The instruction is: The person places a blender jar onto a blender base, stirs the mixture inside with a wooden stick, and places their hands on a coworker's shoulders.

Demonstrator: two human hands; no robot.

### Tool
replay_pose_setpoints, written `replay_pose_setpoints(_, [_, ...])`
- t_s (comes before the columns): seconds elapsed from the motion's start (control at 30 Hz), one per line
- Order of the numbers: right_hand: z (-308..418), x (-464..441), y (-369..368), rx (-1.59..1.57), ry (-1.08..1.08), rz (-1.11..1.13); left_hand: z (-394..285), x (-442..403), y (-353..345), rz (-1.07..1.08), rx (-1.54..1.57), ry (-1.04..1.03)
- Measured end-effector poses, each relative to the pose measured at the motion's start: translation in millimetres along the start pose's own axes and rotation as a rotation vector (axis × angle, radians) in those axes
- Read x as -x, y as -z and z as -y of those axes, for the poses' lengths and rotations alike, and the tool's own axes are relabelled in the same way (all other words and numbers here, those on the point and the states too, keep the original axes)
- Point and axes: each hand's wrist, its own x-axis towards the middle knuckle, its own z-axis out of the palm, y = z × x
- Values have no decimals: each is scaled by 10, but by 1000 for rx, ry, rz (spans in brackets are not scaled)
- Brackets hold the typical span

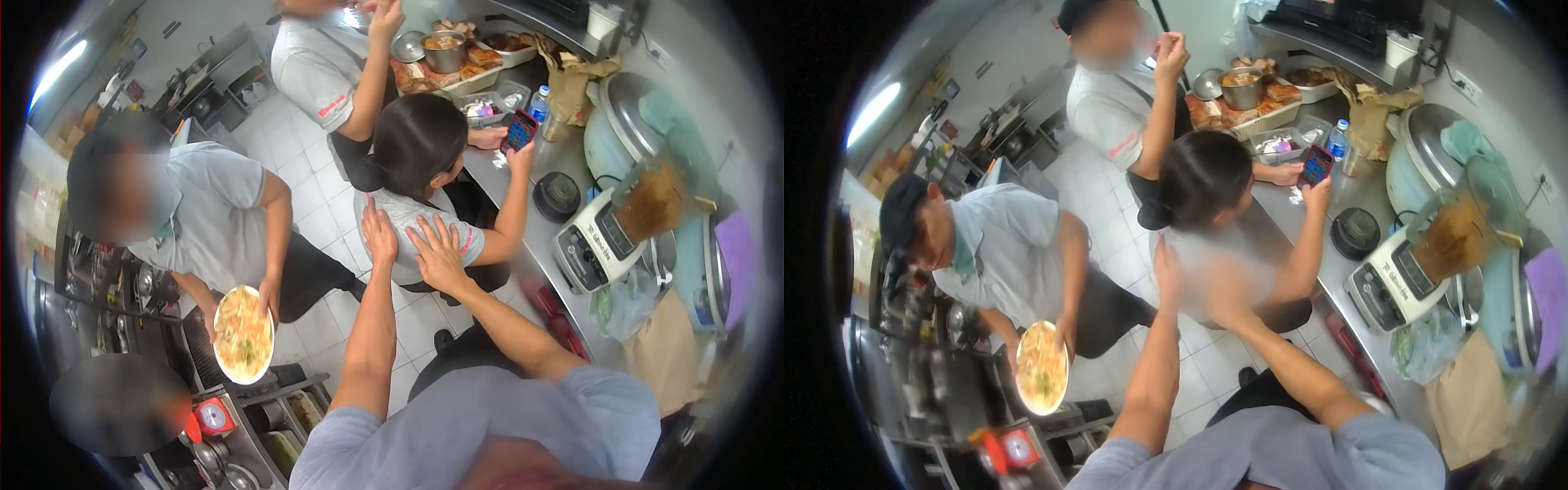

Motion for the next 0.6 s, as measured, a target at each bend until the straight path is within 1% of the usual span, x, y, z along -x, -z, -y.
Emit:
replay_pose_setpoints(0.07, [-31, 32, -54, -51, 28, -10, 10, 45, -14, -8, -37, 42])
replay_pose_setpoints(0.13, [-48, -38, 14, -37, 31, -22, -11, -25, -35, -30, -66, 70])
replay_pose_setpoints(0.17, [68, -131, 155, 29, 61, -144, 31, -42, -63, -41, -75, 62])
replay_pose_setpoints(0.2, [116, -229, 201, 24, 69, -139, 77, -46, -102, -45, -85, 55])
replay_pose_setpoints(0.23, [149, -359, 228, -258, 40, -66, 199, -96, -133, -48, -62, 56])
replay_pose_setpoints(0.27, [199, -462, 236, -540, 1, 12, 483, -73, -201, -49, -65, 64])
replay_pose_setpoints(0.3, [314, -625, 208, -635, 54, 31, 877, -14, -279, -138, -52, -66])
replay_pose_setpoints(0.33, [345, -802, 170, -525, 236, 58, 1174, -50, -405, -238, -28, -208])
replay_pose_setpoints(0.37, [367, -999, 94, -412, 420, 79, 1193, 11, -378, -219, 11, -124])
replay_pose_setpoints(0.43, [451, -1313, -271, -385, 360, 307, 986, 232, -271, -155, 107, 101])
replay_pose_setpoints(0.47, [453, -1432, -381, -388, 373, 318, 909, 323, -218, -132, 145, 199])
replay_pose_setpoints(0.53, [507, -1618, -589, -48, 396, 645, 770, 491, -68, -81, 229, 385])
replay_pose_setpoints(0.57, [499, -1644, -642, 95, 415, 694, 686, 562, 7, -47, 275, 477])
replay_pose_setpoints(0.6, [481, -1674, -691, 95, 429, 703, 604, 623, 77, -6, 326, 571])
